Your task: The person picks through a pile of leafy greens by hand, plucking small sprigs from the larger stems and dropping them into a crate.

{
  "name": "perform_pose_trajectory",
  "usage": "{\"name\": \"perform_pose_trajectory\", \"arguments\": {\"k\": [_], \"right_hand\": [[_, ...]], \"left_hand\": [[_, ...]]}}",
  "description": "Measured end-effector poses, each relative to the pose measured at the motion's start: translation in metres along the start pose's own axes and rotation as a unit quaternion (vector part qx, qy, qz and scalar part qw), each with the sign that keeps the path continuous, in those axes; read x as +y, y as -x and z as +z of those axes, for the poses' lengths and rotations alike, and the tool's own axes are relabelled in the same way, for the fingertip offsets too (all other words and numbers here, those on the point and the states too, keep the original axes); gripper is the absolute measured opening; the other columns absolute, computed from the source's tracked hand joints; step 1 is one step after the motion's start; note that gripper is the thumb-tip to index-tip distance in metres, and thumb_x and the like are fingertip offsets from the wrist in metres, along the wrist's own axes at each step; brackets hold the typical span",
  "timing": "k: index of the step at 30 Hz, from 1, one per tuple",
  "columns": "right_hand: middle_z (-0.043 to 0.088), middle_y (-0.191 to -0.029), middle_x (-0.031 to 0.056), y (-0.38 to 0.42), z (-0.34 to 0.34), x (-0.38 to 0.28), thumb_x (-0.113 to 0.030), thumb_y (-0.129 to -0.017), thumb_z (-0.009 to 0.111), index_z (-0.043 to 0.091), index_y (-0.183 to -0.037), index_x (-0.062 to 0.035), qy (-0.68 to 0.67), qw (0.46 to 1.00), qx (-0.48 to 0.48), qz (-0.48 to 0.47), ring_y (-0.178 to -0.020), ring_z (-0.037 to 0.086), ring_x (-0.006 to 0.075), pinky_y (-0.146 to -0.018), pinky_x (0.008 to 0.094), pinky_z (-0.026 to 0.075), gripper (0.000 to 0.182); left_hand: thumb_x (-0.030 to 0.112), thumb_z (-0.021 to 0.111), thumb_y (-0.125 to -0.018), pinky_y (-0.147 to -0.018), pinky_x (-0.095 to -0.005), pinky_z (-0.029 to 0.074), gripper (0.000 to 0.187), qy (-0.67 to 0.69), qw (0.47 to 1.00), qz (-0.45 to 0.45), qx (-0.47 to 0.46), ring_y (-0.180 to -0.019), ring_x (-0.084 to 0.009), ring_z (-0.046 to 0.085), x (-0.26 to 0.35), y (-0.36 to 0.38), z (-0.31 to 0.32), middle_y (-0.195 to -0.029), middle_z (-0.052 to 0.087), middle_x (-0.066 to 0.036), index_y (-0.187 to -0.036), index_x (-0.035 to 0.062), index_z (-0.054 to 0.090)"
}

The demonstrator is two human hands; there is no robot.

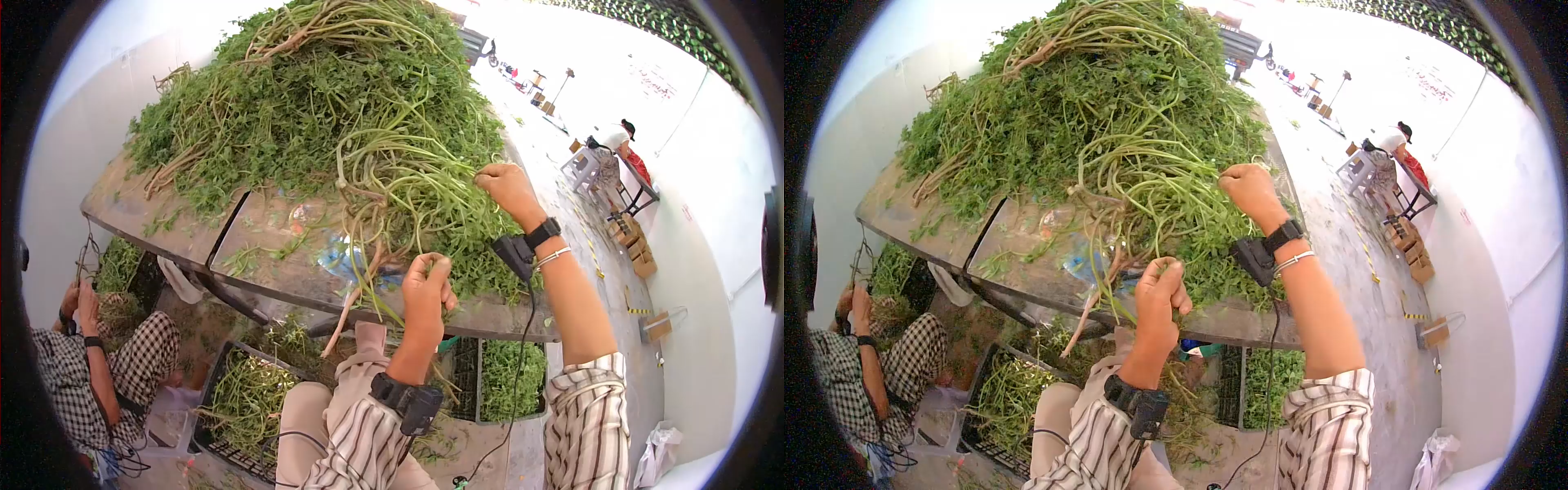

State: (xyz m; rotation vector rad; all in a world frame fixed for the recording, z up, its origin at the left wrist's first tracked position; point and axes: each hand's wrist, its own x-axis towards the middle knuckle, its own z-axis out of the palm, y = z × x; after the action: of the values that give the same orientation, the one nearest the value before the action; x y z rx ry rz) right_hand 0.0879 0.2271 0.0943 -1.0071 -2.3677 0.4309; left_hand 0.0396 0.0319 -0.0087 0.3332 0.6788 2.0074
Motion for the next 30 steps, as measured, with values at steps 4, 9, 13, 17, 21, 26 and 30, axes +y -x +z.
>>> {"name": "perform_pose_trajectory", "arguments": {"k": [4,9,13,17,21,26,30], "right_hand": [[0.058,-0.061,0.0067,0.003,-0.028,-0.012,-0.018,-0.073,0.060,0.066,-0.079,0.0010,-0.067,0.994,-0.078,0.032,-0.056,0.051,0.0132,-0.054,0.0291,0.042,0.021],[0.052,-0.060,-0.0028,0.039,-0.045,-0.035,-0.018,-0.077,0.061,0.066,-0.079,-0.0021,-0.150,0.969,-0.177,0.085,-0.052,0.043,0.0062,-0.044,0.0240,0.032,0.017],[0.053,-0.062,-0.0050,0.078,-0.035,-0.048,-0.019,-0.080,0.061,0.066,-0.078,-0.0053,-0.142,0.966,-0.209,0.055,-0.054,0.044,0.0034,-0.048,0.0208,0.035,0.015],[0.058,-0.067,0.0040,0.101,-0.018,-0.051,-0.012,-0.077,0.061,0.064,-0.080,0.0034,-0.178,0.963,-0.205,-0.002,-0.061,0.051,0.0103,-0.059,0.0274,0.042,0.016],[0.059,-0.073,0.0106,0.104,-0.010,-0.048,-0.012,-0.076,0.062,0.064,-0.081,0.0031,-0.134,0.979,-0.127,-0.089,-0.065,0.057,0.0182,-0.061,0.0299,0.044,0.016],[0.060,-0.072,0.0059,0.102,0.000,-0.039,-0.013,-0.078,0.062,0.064,-0.081,0.0041,-0.207,0.968,-0.138,-0.025,-0.066,0.056,0.0133,-0.061,0.0276,0.044,0.017],[0.058,-0.069,0.0015,0.106,0.003,-0.049,-0.014,-0.080,0.062,0.064,-0.079,0.0041,-0.298,0.932,-0.179,0.099,-0.064,0.052,0.0089,-0.058,0.0252,0.042,0.018]], "left_hand": [[0.015,0.063,-0.085,-0.039,-0.0232,0.026,0.016,-0.001,0.999,-0.024,-0.026,-0.042,-0.0043,0.027,0.004,0.003,0.005,-0.053,0.035,0.006,-0.091,0.0033,0.055],[0.021,0.064,-0.085,-0.038,-0.0225,0.024,0.027,0.019,0.999,0.006,-0.033,-0.041,-0.0035,0.026,0.015,0.002,0.001,-0.052,0.036,0.006,-0.100,-0.0018,0.060],[0.024,0.063,-0.087,-0.038,-0.0225,0.024,0.033,-0.001,0.999,-0.001,-0.033,-0.041,-0.0035,0.026,0.016,0.006,0.002,-0.054,0.037,0.006,-0.109,-0.0004,0.059],[0.026,0.062,-0.087,-0.038,-0.0228,0.025,0.032,-0.060,0.993,-0.099,-0.024,-0.042,-0.0036,0.028,0.014,0.008,0.009,-0.057,0.039,0.005,-0.109,0.0034,0.060],[0.027,0.064,-0.085,-0.039,-0.0230,0.026,0.028,-0.034,0.993,-0.111,-0.014,-0.043,-0.0040,0.030,0.008,0.005,0.003,-0.058,0.041,0.004,-0.102,0.0050,0.059],[0.025,0.064,-0.085,-0.039,-0.0226,0.026,0.022,-0.031,0.992,-0.101,-0.068,-0.043,-0.0037,0.030,0.003,0.001,0.000,-0.059,0.041,0.005,-0.096,0.0079,0.054],[0.024,0.062,-0.086,-0.039,-0.0225,0.026,0.019,-0.057,0.991,-0.105,-0.054,-0.043,-0.0034,0.030,0.002,0.000,-0.002,-0.058,0.039,0.006,-0.093,0.0078,0.055]]}}
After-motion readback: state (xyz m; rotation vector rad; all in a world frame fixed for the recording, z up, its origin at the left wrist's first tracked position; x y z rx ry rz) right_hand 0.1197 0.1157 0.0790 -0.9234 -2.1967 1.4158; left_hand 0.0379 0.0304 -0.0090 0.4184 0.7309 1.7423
